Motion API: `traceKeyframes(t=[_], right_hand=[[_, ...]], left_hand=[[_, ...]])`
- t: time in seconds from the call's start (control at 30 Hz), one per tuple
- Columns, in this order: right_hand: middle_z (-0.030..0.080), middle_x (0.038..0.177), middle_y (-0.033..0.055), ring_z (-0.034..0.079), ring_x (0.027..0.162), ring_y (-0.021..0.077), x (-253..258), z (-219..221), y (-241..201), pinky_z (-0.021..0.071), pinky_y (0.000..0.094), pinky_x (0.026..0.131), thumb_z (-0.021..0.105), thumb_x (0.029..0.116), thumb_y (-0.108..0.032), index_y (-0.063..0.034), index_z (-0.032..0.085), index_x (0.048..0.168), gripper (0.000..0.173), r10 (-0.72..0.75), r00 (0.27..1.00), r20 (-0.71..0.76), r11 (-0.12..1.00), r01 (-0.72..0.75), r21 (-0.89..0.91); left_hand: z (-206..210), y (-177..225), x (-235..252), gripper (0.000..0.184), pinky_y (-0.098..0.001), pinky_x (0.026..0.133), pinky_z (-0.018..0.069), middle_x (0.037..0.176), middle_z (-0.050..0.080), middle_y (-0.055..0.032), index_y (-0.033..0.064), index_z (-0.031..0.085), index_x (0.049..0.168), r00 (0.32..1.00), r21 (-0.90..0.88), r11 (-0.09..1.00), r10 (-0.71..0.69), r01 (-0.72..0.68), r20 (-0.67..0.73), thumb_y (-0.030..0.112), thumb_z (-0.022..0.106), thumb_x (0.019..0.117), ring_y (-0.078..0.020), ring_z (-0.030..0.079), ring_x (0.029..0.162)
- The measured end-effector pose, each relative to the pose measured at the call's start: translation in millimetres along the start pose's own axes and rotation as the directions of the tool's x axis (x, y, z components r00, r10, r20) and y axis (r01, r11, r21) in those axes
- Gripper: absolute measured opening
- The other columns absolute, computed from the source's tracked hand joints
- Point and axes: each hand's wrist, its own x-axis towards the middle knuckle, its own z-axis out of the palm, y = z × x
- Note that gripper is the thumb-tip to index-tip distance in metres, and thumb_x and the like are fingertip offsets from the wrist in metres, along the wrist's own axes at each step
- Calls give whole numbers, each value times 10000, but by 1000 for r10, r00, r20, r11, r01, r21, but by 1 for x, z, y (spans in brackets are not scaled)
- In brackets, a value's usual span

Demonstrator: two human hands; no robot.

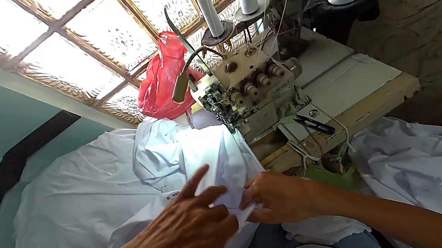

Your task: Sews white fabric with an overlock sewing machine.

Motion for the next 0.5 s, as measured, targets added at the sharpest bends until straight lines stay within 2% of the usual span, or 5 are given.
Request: traceKeyframes(t=[0.07, 0.2, 0.33, 0.43, 0.5], right_hand=[[693, 815, 202, 676, 780, 328, 2, 2, -5, 504, 483, 722, 669, 967, -146, 64, 740, 941, 224, -41, 999, 24, 999, 42, -24], [650, 701, 126, 664, 668, 261, 10, 8, -31, 496, 401, 591, 669, 937, -159, 7, 688, 790, 222, -266, 947, -179, 953, 231, -195], [651, 660, 68, 646, 629, 208, 23, 0, -47, 465, 364, 563, 715, 873, -187, -57, 716, 756, 174, -439, 850, -290, 882, 347, -318], [730, 844, 102, 706, 849, 245, 42, -13, -38, 529, 405, 768, 720, 887, -157, -29, 753, 853, 136, -441, 864, -243, 883, 370, -289], [743, 969, 138, 696, 999, 282, 57, -23, -13, 507, 439, 901, 707, 902, -136, 2, 757, 881, 148, -412, 892, -188, 893, 354, -277]], left_hand=[[-4, -5, 1, 335, -647, 1130, 333, 1102, 711, -38, 177, 689, 847, 999, -84, 996, 27, -25, 23, 310, 437, 1024, -325, 586, 1282], [-6, -24, 3, 373, -663, 1082, 384, 1381, 648, -47, 165, 695, 791, 997, -54, 996, -67, 65, -36, 336, 423, 981, -352, 536, 1364], [-27, -43, -7, 312, -482, 1196, 315, 999, 706, -5, 174, 651, 817, 989, -357, 923, 130, -146, -68, 304, 451, 1019, -205, 579, 1274], [-36, -76, -27, 296, -362, 1208, 325, 1019, 686, 79, 172, 672, 885, 985, -557, 813, 152, -170, -79, 336, 499, 1060, -52, 559, 1251], [-35, -105, -48, 307, -358, 1172, 407, 976, 706, 120, 192, 695, 871, 992, -446, 891, 35, -87, -125, 353, 513, 1060, -40, 612, 1194]])
